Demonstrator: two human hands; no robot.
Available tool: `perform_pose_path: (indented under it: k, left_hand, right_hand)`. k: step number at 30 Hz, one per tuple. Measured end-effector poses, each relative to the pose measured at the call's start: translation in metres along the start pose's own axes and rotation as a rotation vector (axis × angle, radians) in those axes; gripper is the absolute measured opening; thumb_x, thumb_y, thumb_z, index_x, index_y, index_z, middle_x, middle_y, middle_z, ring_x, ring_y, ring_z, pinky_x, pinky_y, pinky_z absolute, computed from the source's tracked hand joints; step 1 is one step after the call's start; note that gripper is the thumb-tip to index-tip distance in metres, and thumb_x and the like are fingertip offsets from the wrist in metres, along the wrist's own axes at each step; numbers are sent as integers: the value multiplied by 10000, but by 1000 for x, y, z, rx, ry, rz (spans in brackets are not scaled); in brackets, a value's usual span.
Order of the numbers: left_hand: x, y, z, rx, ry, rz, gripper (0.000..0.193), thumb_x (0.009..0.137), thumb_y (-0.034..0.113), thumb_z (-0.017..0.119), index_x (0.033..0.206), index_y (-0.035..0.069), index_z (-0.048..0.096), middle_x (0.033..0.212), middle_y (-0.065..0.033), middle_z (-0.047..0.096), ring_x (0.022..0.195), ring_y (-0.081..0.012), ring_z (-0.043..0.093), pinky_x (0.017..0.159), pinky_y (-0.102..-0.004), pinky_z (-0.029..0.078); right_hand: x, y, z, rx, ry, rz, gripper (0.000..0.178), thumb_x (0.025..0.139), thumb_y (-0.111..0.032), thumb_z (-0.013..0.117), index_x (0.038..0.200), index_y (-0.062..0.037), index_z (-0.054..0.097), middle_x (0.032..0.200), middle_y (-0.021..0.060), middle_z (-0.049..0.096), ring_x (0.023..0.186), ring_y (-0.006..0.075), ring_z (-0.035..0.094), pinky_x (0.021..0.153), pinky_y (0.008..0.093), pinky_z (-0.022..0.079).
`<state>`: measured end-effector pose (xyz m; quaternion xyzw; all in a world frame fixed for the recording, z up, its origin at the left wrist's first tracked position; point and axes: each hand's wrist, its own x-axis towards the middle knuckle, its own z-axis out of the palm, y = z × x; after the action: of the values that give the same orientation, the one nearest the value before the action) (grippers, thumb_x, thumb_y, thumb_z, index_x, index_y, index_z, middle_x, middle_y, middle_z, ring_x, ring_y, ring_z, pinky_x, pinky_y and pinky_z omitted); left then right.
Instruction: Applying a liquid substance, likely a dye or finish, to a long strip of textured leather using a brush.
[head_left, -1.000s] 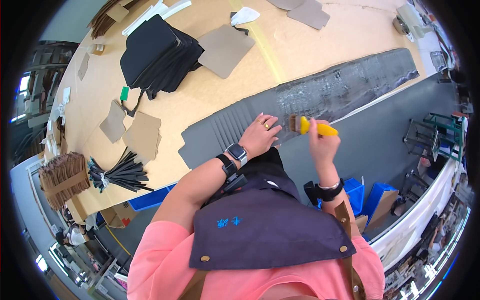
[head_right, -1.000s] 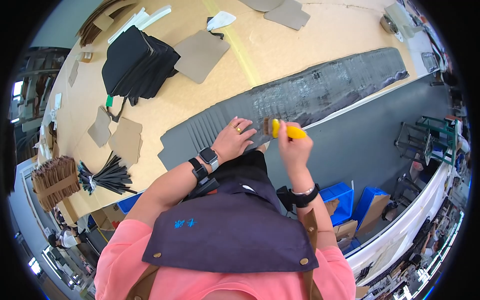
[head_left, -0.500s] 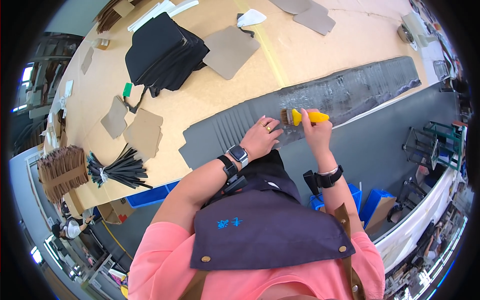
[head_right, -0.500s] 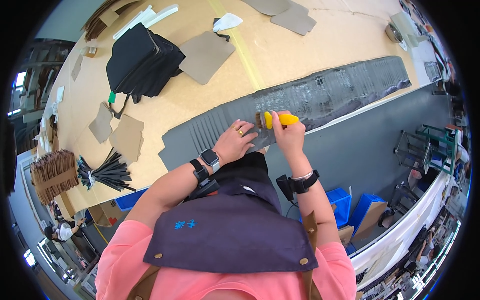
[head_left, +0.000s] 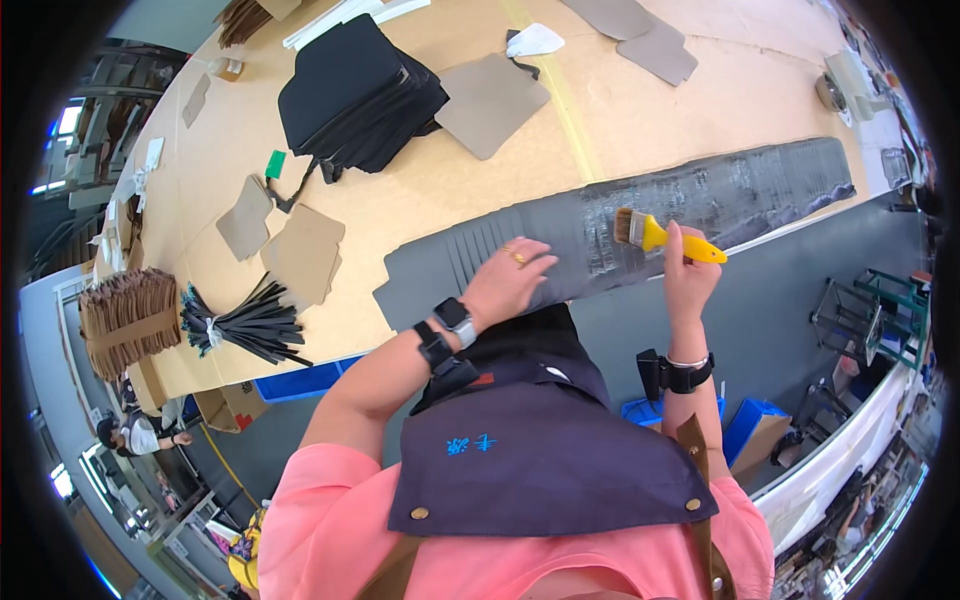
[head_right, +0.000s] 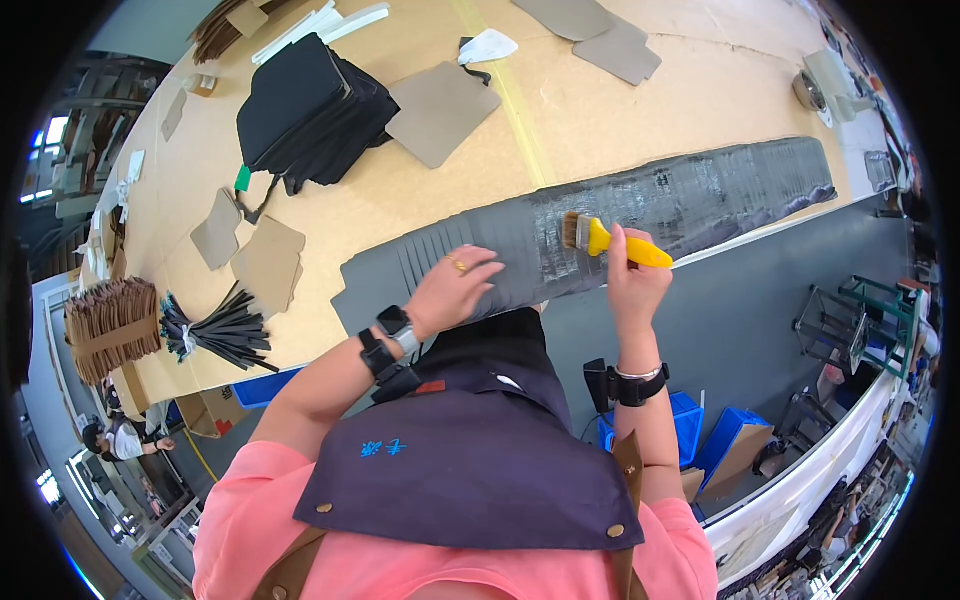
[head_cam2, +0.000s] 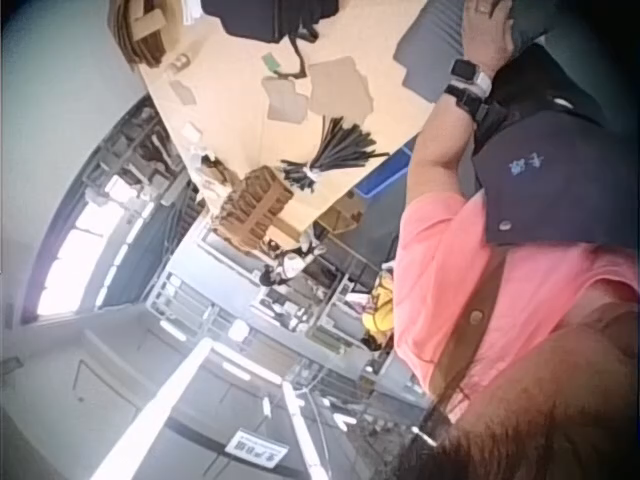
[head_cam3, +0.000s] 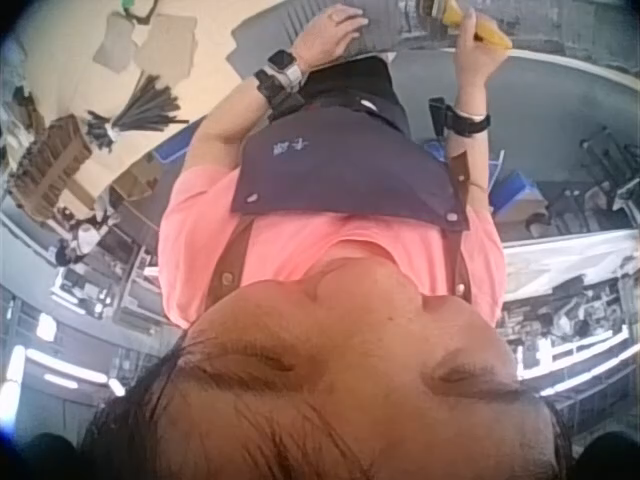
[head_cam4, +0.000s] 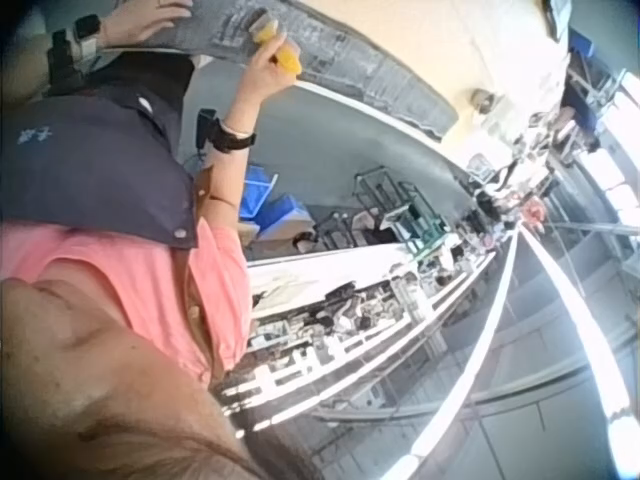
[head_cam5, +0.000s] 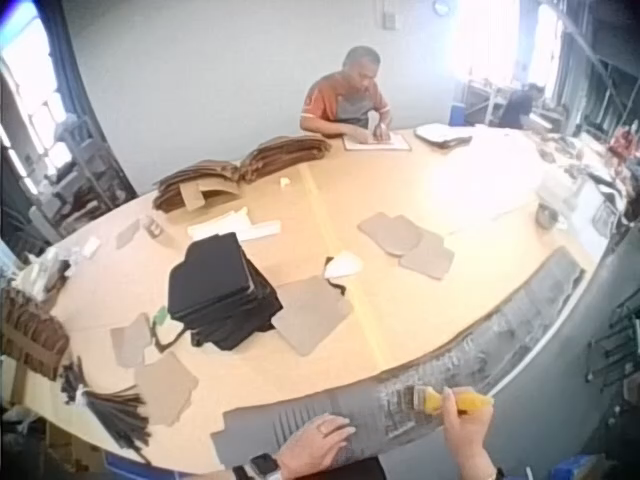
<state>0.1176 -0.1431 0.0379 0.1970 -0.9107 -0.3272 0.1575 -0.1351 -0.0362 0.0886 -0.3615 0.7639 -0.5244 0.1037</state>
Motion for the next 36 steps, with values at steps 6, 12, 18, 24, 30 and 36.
perform_pose_path:
  k: [6, 12, 18, 24, 30, 36]
  left_hand:
    - [-15, -34, -28, 79, 85, -114, 355, 809, 94, 682, 1150, 19, 619, 1198, -151, 597, 1122, -343, 555, 995, -438, 444]
    - [-4, -63, -32, 222, 162, -372, 425, 799, 181, 738, 1164, 18, 594, 1147, -143, 617, 1065, -340, 574, 942, -420, 456]
    - [7, -73, -35, 148, 37, -456, 267, 760, 203, 776, 948, 54, 660, 942, -95, 670, 921, -295, 623, 846, -408, 468]
    - [7, -80, -31, 120, 41, -553, 213, 754, 187, 777, 882, 61, 664, 888, -93, 670, 876, -291, 629, 804, -406, 469]
    - [8, -83, -31, 33, 64, -552, 161, 760, 154, 765, 824, 53, 657, 823, -103, 665, 782, -276, 639, 725, -394, 497]
    - [12, -79, -33, -1, 50, -601, 150, 772, 148, 755, 811, 44, 653, 818, -106, 666, 779, -276, 644, 717, -381, 509]
  right_hand:
    - [-9, -6, 9, 72, -8, 72, 172, 951, -156, 662, 895, 6, 682, 664, -40, 557, 588, 16, 469, 530, 191, 365]
    - [-10, -13, 2, 174, 71, 178, 179, 947, -166, 670, 897, 5, 688, 649, -26, 566, 569, 20, 472, 519, 192, 361]
    - [-14, -16, -4, 180, 98, 195, 177, 945, -166, 672, 902, 5, 691, 636, -25, 562, 566, 17, 470, 518, 186, 350]
    - [-18, -12, -6, 154, 112, 201, 172, 944, -154, 668, 890, 8, 696, 652, -17, 582, 581, 22, 491, 528, 193, 368]
    - [-18, -7, -10, 165, 111, 198, 178, 941, -157, 672, 898, 13, 698, 662, -8, 601, 589, 31, 516, 537, 196, 388]
    - [-18, -9, -11, 155, 113, 218, 181, 939, -164, 676, 901, 12, 700, 656, -10, 596, 588, 30, 519, 538, 192, 388]
